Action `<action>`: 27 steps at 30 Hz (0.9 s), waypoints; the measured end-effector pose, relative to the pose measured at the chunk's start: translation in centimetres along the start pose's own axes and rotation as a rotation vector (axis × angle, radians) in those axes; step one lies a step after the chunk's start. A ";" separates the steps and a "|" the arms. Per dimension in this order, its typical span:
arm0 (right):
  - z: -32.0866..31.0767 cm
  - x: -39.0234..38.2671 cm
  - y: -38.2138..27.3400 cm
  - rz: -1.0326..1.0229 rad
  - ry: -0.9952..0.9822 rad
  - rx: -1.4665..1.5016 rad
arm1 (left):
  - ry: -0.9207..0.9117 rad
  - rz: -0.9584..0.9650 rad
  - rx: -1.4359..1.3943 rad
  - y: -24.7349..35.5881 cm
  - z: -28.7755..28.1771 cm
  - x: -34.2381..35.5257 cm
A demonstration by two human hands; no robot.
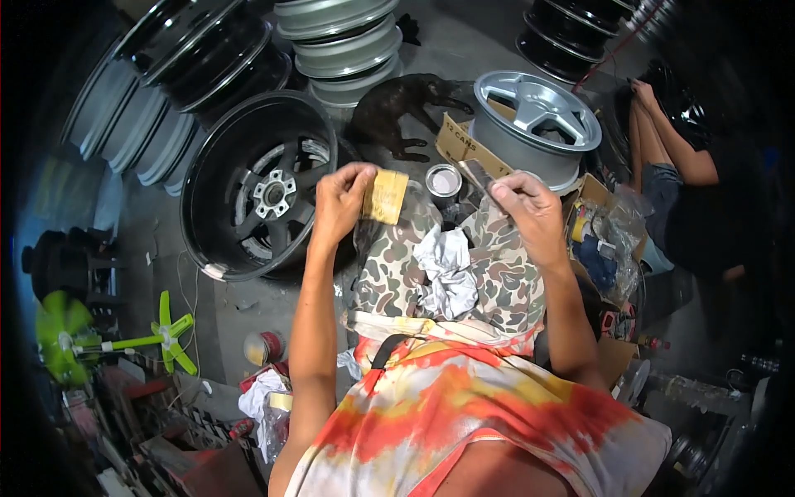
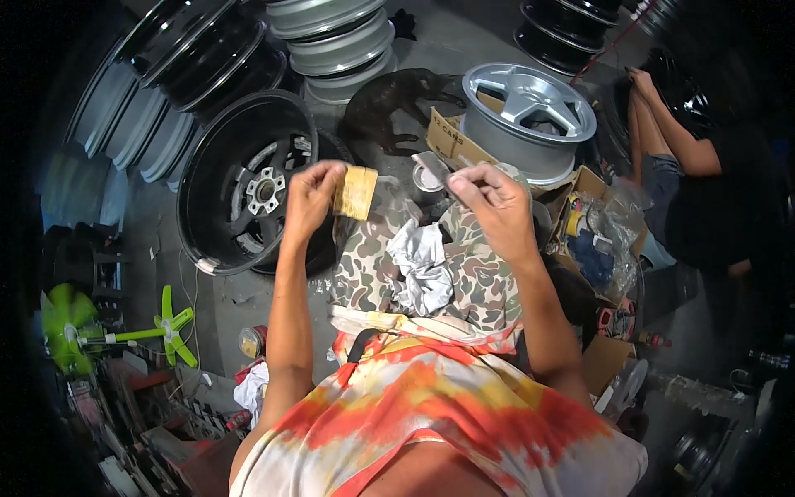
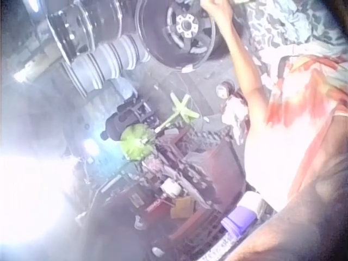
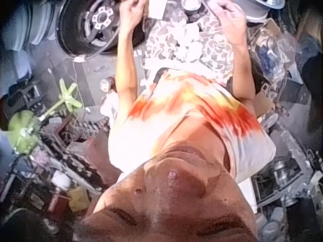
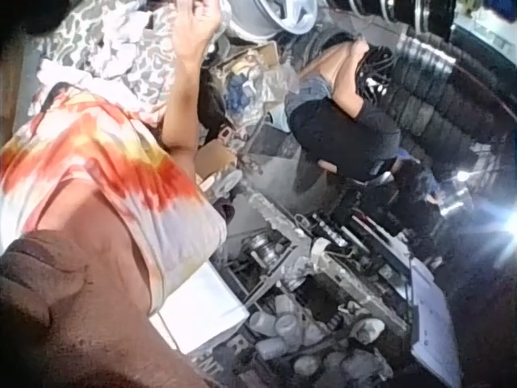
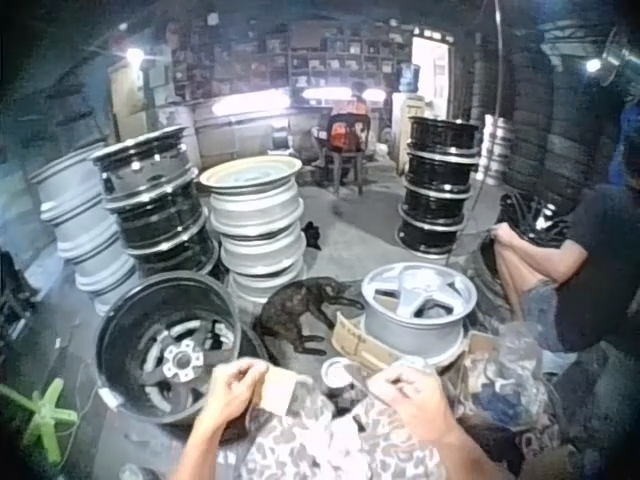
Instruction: Applying filler material to a car rim and sanding it down to repair surface damage.
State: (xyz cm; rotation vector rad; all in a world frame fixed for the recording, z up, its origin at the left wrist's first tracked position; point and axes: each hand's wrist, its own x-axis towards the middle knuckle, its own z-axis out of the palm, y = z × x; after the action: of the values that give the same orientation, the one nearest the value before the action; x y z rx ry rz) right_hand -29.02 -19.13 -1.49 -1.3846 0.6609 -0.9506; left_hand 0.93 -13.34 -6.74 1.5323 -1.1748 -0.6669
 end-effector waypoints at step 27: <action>1.3 -9.1 -0.3 -0.154 0.281 -0.511 | -0.131 -0.131 -0.244 6.3 6.9 -10.3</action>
State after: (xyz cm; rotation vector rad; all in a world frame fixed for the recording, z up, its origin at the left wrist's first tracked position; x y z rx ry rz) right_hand -32.42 -10.59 -2.33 -1.7853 1.0735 -1.1621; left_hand -10.92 -6.40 -4.44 1.3833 -1.0518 -0.9742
